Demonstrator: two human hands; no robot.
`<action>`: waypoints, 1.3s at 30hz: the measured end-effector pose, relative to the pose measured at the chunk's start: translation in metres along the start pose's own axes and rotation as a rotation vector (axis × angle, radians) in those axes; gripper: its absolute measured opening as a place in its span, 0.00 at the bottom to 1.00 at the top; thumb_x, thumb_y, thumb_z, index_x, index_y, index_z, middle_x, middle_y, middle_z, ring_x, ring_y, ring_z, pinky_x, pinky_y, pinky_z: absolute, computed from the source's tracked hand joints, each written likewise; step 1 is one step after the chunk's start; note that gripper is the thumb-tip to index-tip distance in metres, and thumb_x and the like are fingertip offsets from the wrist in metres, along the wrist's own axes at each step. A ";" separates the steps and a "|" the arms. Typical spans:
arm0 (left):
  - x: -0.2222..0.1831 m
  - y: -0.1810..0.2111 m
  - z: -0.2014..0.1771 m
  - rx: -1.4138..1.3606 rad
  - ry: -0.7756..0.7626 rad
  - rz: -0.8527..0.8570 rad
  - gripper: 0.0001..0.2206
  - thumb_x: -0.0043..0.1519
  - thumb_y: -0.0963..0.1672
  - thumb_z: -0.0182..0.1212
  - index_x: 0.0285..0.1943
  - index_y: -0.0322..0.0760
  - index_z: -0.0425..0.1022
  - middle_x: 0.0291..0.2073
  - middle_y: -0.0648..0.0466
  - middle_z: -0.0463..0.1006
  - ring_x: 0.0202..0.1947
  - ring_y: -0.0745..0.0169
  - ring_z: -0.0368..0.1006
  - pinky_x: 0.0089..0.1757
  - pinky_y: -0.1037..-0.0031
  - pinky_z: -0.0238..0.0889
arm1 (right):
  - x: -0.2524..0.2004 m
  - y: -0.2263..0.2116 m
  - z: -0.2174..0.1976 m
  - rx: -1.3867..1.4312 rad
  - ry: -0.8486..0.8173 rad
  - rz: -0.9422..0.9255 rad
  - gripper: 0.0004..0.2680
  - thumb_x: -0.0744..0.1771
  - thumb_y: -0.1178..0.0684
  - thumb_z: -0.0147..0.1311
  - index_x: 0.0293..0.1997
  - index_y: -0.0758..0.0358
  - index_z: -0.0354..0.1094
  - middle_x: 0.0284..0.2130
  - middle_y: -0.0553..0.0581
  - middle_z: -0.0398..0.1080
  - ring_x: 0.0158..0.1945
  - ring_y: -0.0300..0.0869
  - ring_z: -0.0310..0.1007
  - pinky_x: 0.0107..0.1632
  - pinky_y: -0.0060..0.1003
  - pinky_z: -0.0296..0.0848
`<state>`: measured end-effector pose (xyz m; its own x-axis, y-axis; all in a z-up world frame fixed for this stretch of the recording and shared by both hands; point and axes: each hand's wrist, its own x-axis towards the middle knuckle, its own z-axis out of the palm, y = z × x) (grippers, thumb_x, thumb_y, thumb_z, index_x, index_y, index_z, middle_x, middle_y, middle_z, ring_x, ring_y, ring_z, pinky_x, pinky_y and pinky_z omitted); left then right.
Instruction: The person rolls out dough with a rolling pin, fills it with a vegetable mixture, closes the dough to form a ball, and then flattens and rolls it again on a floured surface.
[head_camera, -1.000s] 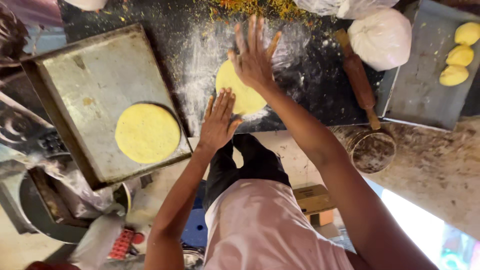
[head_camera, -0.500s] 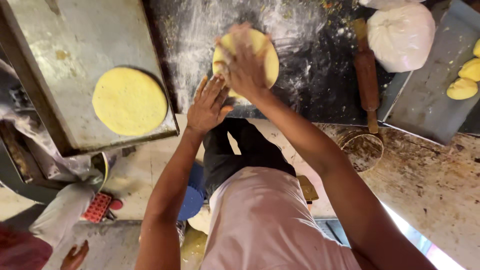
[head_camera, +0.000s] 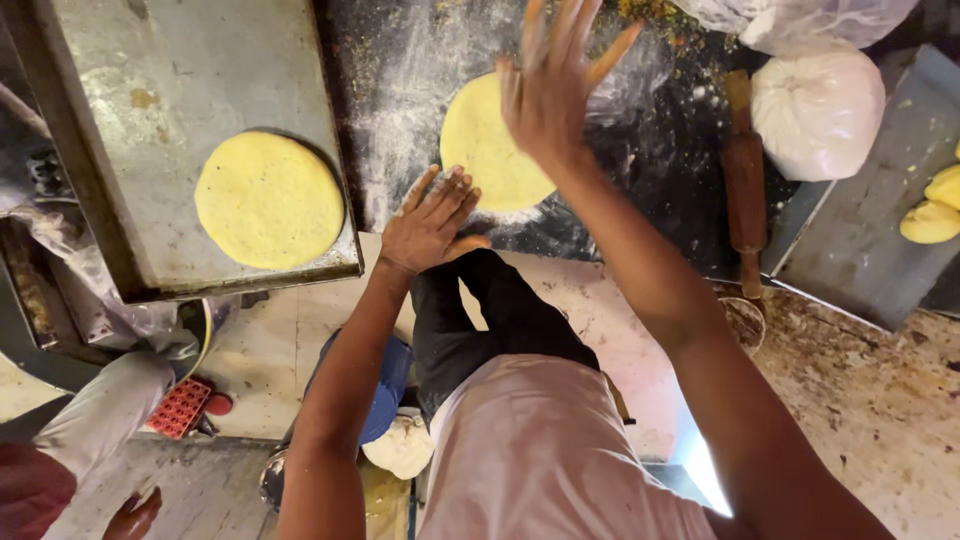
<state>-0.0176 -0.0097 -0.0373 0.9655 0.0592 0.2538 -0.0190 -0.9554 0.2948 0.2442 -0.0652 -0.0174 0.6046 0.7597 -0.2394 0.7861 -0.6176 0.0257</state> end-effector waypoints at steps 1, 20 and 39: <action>-0.003 0.005 0.001 -0.004 -0.005 -0.004 0.34 0.64 0.61 0.53 0.68 0.37 0.73 0.67 0.49 0.72 0.71 0.54 0.63 0.70 0.56 0.45 | -0.013 0.005 0.002 -0.105 0.008 0.008 0.27 0.72 0.32 0.29 0.82 0.49 0.34 0.76 0.77 0.34 0.80 0.62 0.31 0.65 0.84 0.28; 0.005 0.008 -0.005 0.000 0.137 -0.004 0.29 0.63 0.60 0.59 0.58 0.37 0.80 0.58 0.50 0.77 0.66 0.55 0.69 0.68 0.55 0.51 | 0.014 -0.052 -0.051 0.100 0.132 0.049 0.25 0.74 0.31 0.23 0.84 0.44 0.33 0.81 0.59 0.29 0.83 0.55 0.24 0.68 0.82 0.17; -0.052 0.094 0.000 -0.384 0.551 -0.620 0.14 0.70 0.44 0.60 0.63 0.34 0.73 0.54 0.44 0.73 0.59 0.45 0.67 0.61 0.57 0.57 | -0.044 0.034 -0.015 0.564 0.155 0.011 0.24 0.66 0.46 0.67 0.65 0.68 0.63 0.58 0.70 0.69 0.62 0.57 0.68 0.65 0.52 0.63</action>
<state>-0.0702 -0.1020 -0.0226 0.5726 0.7539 0.3221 0.2814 -0.5497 0.7865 0.2457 -0.1167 0.0086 0.6577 0.7471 -0.0962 0.6151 -0.6064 -0.5039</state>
